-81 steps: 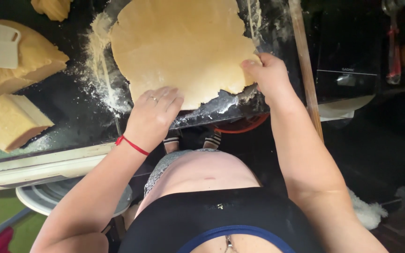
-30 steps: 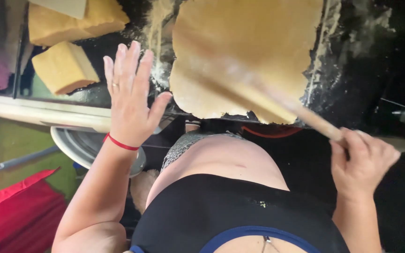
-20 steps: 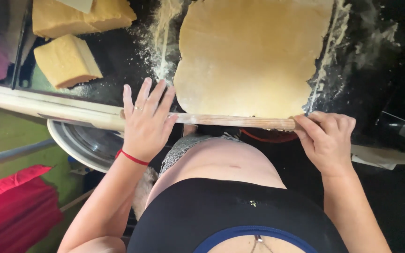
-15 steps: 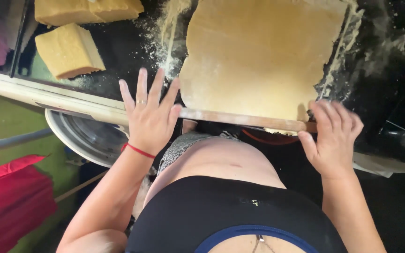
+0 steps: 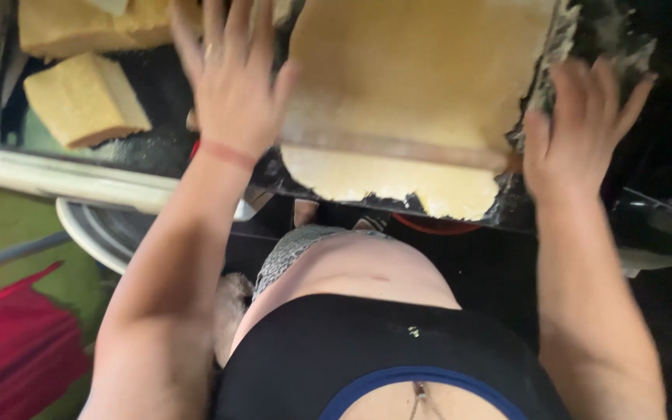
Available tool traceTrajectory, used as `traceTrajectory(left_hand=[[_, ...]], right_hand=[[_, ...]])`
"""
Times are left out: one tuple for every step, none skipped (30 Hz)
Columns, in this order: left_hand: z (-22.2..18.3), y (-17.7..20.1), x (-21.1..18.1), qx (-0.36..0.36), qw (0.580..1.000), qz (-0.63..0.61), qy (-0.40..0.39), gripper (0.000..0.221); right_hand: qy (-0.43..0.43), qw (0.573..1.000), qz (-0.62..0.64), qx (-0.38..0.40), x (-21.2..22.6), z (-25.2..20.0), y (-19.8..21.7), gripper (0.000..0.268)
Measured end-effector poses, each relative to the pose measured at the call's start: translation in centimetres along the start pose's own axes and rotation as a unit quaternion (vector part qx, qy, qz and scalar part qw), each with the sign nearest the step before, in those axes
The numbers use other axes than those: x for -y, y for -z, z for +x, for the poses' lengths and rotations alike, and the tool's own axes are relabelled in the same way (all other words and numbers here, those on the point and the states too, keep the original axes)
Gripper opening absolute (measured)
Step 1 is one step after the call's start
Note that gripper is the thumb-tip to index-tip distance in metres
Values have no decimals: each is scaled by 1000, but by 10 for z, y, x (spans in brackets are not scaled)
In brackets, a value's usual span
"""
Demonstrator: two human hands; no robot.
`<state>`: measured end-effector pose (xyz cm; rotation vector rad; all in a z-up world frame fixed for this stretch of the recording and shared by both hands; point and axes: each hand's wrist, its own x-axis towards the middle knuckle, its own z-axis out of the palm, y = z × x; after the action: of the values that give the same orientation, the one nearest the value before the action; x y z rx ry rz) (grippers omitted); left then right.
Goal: Rolling out dough with a rolling pin and placing it into a metal pie tin to prepare a pie base.
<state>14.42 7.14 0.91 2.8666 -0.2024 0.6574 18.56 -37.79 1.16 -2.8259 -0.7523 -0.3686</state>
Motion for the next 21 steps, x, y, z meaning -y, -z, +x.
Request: traceTrajectory(left_hand=[[-10,18,-8,16,1000,-15,9,66],[-19,35,-16,35,999,-32,16,76],[-35,40,-19,33,999,-39,9,76],[-53,44,-24,62,997,-36,29,64],[-72,48,-28,92,994,-33,48,57],[-76,45,-31,92,994,-42,39,57],[-80,41,-34,120,992,-21,44,61],[-84,40,-35,148,988,2,50,66],[-66,34,-34,148,988,-4,42,66],[-49,31,-33,137,989,-13,48,67],[-34,27,-32,126,990,-21,55,68],[-15,16,-28,126,990,-23,50,68],[3,5,-25,89,995,-26,38,75],[20,-5,-21,52,998,-27,27,85],[37,-13,-17,53,998,-29,24,85],[54,-21,-13,33,999,-27,8,65],[70,-28,-9,12,1000,-26,-8,54],[77,-42,-1,15,1000,-26,-9,54],[84,-56,8,-39,999,-15,-35,69],[91,-70,16,-93,994,-5,-61,99],[88,-58,9,-91,994,-5,-62,99]], right_hand=[[2,999,17,-32,6,-17,6,91],[1,997,33,-63,13,-35,12,60],[-6,998,26,-64,27,-39,23,60],[-30,999,16,-6,42,-46,35,66],[-56,997,6,51,58,-54,47,72],[-66,997,-2,51,57,-65,39,72],[-92,994,17,61,57,-77,31,67],[-116,990,39,70,57,-87,22,67],[-124,989,33,68,52,-73,22,67],[-106,992,13,60,48,-59,21,64],[-88,995,-7,52,44,-45,21,61],[-93,994,-9,51,35,-28,17,61],[-102,993,-16,51,26,-10,13,76],[-109,992,-23,52,18,7,9,93],[-112,992,-23,52,8,23,7,93],[-143,985,-35,87,-3,40,4,73],[-173,976,-46,121,-13,56,1,56],[-174,976,-44,123,-23,61,-5,56],[-131,989,-27,63,-33,66,-12,53],[-86,996,-9,4,-43,71,-18,51],[-87,996,-8,6,-38,67,-15,51]])
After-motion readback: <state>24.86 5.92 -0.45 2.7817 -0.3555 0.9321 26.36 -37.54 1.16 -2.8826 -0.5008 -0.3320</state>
